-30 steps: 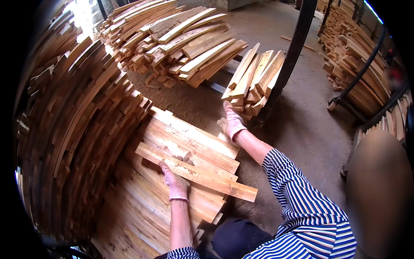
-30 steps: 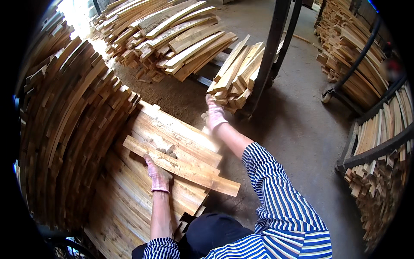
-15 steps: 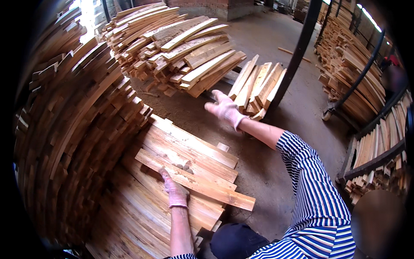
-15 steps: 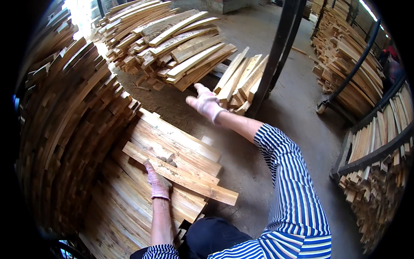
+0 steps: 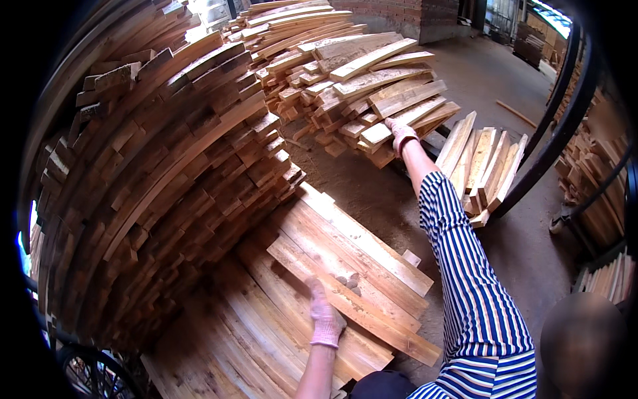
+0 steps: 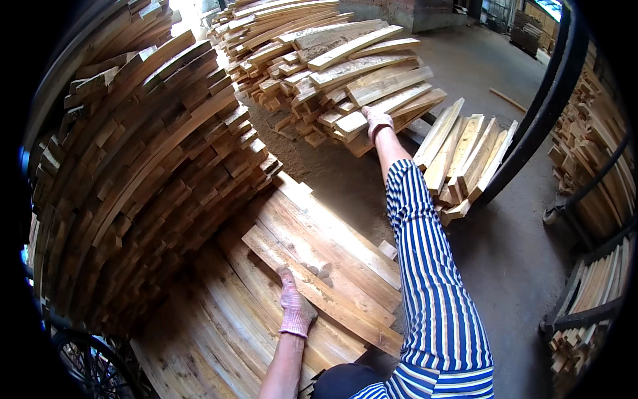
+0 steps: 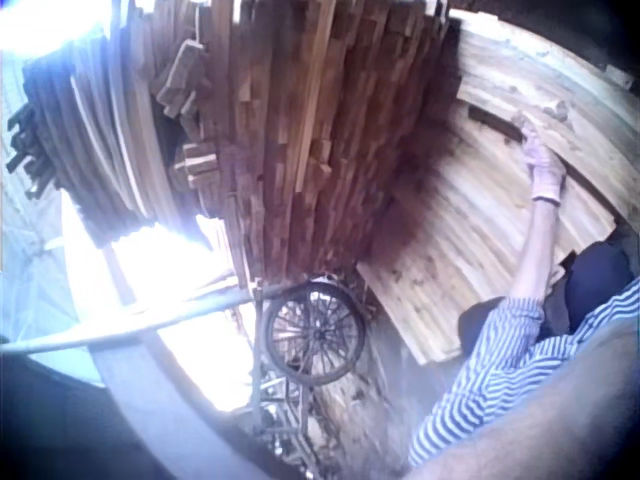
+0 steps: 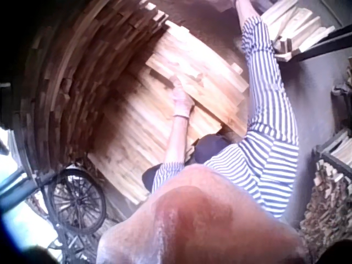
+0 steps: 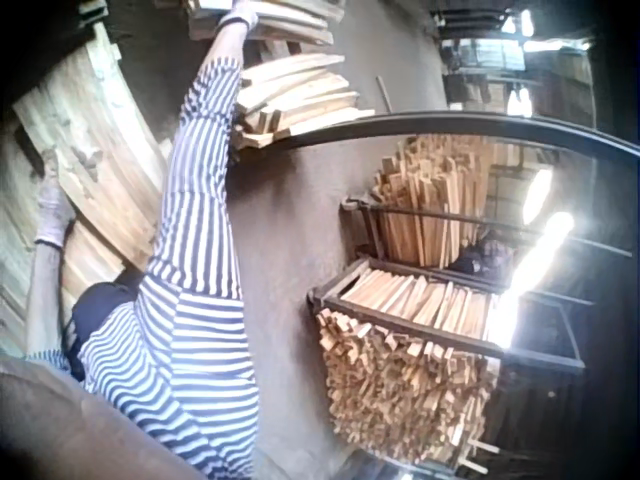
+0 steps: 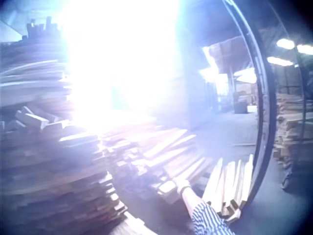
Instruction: The person picks up wooden planks from a pile and stacks them onto a wooden pallet. They handle the planks one by one or in small groups, arranging them neatly on the pallet.
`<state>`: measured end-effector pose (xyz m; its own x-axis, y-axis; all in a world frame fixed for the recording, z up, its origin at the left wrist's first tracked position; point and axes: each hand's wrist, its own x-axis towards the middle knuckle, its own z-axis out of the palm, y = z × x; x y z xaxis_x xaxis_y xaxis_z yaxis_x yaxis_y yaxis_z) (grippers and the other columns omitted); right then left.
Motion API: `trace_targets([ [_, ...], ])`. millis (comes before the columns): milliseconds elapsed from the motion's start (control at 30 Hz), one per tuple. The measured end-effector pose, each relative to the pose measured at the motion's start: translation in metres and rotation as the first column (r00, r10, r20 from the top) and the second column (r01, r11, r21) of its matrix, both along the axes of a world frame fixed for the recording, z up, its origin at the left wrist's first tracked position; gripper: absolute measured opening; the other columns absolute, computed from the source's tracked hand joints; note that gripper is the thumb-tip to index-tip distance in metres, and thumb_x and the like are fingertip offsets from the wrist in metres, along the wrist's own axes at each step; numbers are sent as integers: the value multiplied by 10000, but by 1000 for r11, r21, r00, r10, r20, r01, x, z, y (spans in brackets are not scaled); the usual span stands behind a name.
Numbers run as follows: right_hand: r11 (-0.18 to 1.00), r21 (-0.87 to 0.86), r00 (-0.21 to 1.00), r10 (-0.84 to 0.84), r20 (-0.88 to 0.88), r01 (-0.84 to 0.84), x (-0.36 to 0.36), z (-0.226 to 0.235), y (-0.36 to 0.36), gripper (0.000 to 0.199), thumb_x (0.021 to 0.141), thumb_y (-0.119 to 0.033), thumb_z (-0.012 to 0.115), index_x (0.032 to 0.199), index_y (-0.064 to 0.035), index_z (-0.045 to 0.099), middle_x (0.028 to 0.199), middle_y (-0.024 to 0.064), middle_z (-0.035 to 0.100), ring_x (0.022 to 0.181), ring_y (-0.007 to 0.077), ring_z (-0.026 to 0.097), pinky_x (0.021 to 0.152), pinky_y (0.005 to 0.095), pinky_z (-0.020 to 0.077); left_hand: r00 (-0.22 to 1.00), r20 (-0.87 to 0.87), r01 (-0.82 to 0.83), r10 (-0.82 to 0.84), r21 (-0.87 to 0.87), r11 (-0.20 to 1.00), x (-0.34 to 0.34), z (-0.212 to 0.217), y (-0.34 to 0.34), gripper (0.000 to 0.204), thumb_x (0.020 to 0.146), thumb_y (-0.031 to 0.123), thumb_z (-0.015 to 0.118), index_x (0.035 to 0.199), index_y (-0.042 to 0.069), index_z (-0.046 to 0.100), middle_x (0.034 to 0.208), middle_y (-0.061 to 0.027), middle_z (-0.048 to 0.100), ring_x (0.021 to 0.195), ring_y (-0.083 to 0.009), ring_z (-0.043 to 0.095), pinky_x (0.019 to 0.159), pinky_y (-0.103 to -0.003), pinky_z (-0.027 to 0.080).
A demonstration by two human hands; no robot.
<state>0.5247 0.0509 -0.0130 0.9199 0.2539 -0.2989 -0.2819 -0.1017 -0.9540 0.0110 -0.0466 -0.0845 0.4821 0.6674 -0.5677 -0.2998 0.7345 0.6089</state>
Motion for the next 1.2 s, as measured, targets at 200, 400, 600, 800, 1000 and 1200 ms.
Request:
trace_targets([
  [200, 775, 632, 963, 147, -225, 29, -72, -7, -46, 379, 929, -235, 726, 1221, -7, 646, 1225, 144, 684, 1097, 298, 668, 949, 435, 575, 999, -19, 37, -37, 11, 999, -9, -15, 6, 735, 992, 721, 421, 1238, 46, 574, 1129, -224, 697, 913, -364, 696, 841, -509, 588],
  [400, 629, 778, 862, 394, -320, 1, -213, 31, -205, 330, 955, -236, 624, 1141, 35, 594, 984, 175, 713, 863, 323, 725, 847, 488, 629, 989, 89, 116, -115, -1, 993, 7, 15, -4, 737, 976, 734, 451, 1163, 37, 602, 1085, -208, 699, 932, -366, 694, 846, -511, 587],
  [600, 734, 629, 841, 490, -230, -256, -311, 93, -288, 393, 928, -216, 654, 1198, 51, 554, 989, 154, 683, 814, 245, 707, 713, 372, 622, 921, 325, 244, -216, -49, 968, -10, -7, 17, 774, 959, 707, 519, 1347, 37, 528, 1230, -158, 628, 1126, -388, 620, 991, -582, 506],
  [800, 794, 217, 823, 539, 181, -568, -399, 86, -375, 1021, 762, -176, 867, 1556, -36, 241, 1323, 165, 540, 1064, 249, 648, 792, 359, 607, 894, 392, 213, -218, 56, 975, -6, 61, 1, 688, 943, 679, 572, 1244, 61, 545, 1088, -151, 622, 999, -372, 629, 964, -617, 511],
  [1000, 542, -765, 289, 838, 463, -348, -446, 109, -402, 1223, 750, -455, 887, 1614, -1, 149, 1330, 283, 517, 1236, 374, 553, 1024, 486, 490, 884, 406, 144, -230, 231, 962, 17, 168, -37, 790, 896, 623, 695, 1404, 54, 492, 1309, -138, 609, 1196, -282, 597, 1052, -454, 504],
  [1200, 681, -514, 152, 667, 729, -522, -439, 121, -333, 1089, 880, -563, 729, 1625, -21, 149, 1603, 281, 331, 1461, 406, 392, 1158, 409, 387, 874, 402, -31, -272, 606, 795, -30, 254, 2, 655, 902, 409, 770, 1430, 94, 543, 1296, -90, 667, 1156, -231, 654, 1003, -401, 567],
])
